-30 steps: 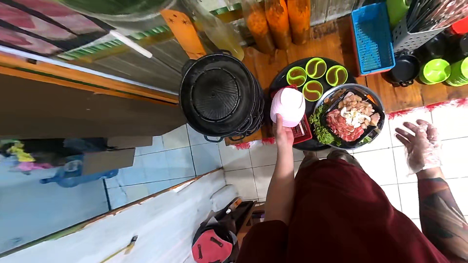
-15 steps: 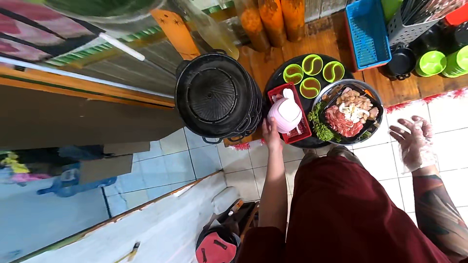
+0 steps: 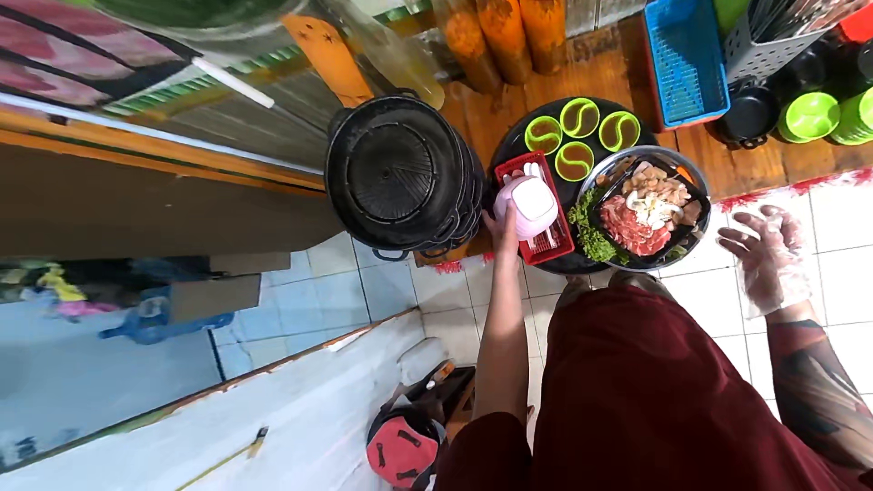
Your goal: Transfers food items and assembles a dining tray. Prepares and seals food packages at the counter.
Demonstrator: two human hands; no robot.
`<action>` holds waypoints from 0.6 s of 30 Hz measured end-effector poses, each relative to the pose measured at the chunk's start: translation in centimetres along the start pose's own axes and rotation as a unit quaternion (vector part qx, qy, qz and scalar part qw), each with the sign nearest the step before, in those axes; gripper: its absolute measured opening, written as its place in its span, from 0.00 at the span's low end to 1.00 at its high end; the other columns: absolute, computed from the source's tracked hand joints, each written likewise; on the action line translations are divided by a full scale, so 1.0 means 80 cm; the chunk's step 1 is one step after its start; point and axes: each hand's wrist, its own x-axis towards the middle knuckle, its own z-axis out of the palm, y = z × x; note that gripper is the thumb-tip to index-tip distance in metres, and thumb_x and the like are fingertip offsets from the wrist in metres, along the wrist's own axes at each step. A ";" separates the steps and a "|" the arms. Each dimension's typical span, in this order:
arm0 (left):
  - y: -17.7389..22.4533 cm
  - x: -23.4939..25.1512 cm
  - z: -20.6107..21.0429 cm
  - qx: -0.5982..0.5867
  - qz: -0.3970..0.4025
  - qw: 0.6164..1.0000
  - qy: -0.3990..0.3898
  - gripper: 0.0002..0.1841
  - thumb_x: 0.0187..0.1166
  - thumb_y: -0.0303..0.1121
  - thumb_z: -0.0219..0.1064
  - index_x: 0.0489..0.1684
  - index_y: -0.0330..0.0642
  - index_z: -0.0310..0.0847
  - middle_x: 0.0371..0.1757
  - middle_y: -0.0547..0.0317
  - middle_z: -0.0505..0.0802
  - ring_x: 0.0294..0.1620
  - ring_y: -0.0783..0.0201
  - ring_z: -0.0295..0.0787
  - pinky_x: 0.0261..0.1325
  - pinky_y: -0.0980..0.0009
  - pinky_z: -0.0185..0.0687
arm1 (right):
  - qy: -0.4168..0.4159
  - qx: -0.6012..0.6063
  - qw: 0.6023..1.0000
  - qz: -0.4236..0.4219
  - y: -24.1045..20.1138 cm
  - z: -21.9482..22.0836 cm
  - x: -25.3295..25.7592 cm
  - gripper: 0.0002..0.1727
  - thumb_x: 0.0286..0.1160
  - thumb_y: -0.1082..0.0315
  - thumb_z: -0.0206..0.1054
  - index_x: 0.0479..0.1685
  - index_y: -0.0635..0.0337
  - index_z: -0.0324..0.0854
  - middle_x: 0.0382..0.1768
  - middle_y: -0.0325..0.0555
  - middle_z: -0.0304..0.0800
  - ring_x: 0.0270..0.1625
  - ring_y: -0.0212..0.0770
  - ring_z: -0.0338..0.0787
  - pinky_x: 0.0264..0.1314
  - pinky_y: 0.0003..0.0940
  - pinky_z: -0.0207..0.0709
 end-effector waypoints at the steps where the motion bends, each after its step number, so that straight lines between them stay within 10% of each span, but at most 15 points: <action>1: 0.001 -0.002 0.001 0.015 -0.007 1.000 0.003 0.65 0.69 0.64 0.74 0.97 0.50 0.22 0.93 0.38 0.57 0.89 0.46 0.63 0.83 0.44 0.72 | -0.009 0.005 1.000 0.001 0.001 -0.006 0.008 0.25 0.92 0.57 0.50 0.85 0.50 0.59 0.70 0.48 0.84 0.59 0.52 0.93 0.63 0.51 0.89; 5: 0.006 0.003 0.005 0.082 -0.006 0.996 0.022 0.67 0.57 0.60 0.84 0.94 0.40 0.39 0.85 0.38 0.71 0.83 0.50 0.73 0.80 0.50 0.76 | -0.032 0.015 0.999 0.012 -0.004 -0.016 0.038 0.24 0.91 0.60 0.50 0.83 0.49 0.59 0.71 0.47 0.83 0.60 0.52 0.93 0.63 0.51 0.89; 10: 0.001 -0.015 0.003 -0.089 0.019 0.996 -0.002 0.38 0.78 0.45 0.66 0.87 0.40 0.58 0.75 0.43 0.82 0.73 0.50 0.82 0.72 0.48 0.83 | -0.050 0.008 0.998 0.037 -0.010 -0.023 0.072 0.21 0.91 0.61 0.51 0.80 0.48 0.63 0.69 0.47 0.85 0.59 0.53 0.93 0.64 0.51 0.89; 14: -0.011 -0.030 -0.022 -0.229 -0.029 0.972 -0.033 0.29 0.83 0.47 0.55 0.82 0.45 0.63 0.72 0.50 0.83 0.70 0.56 0.82 0.72 0.52 0.80 | -0.056 -0.006 0.997 0.050 -0.009 -0.024 0.090 0.21 0.91 0.62 0.52 0.80 0.48 0.63 0.68 0.46 0.85 0.58 0.52 0.93 0.63 0.50 0.89; 18: -0.025 -0.056 -0.055 -0.344 -0.018 0.938 -0.040 0.33 0.71 0.56 0.65 0.75 0.51 0.68 0.66 0.53 0.87 0.66 0.56 0.85 0.68 0.49 0.83 | -0.059 -0.020 0.997 0.055 -0.008 -0.018 0.095 0.22 0.90 0.63 0.52 0.80 0.48 0.62 0.68 0.45 0.86 0.58 0.52 0.94 0.62 0.50 0.90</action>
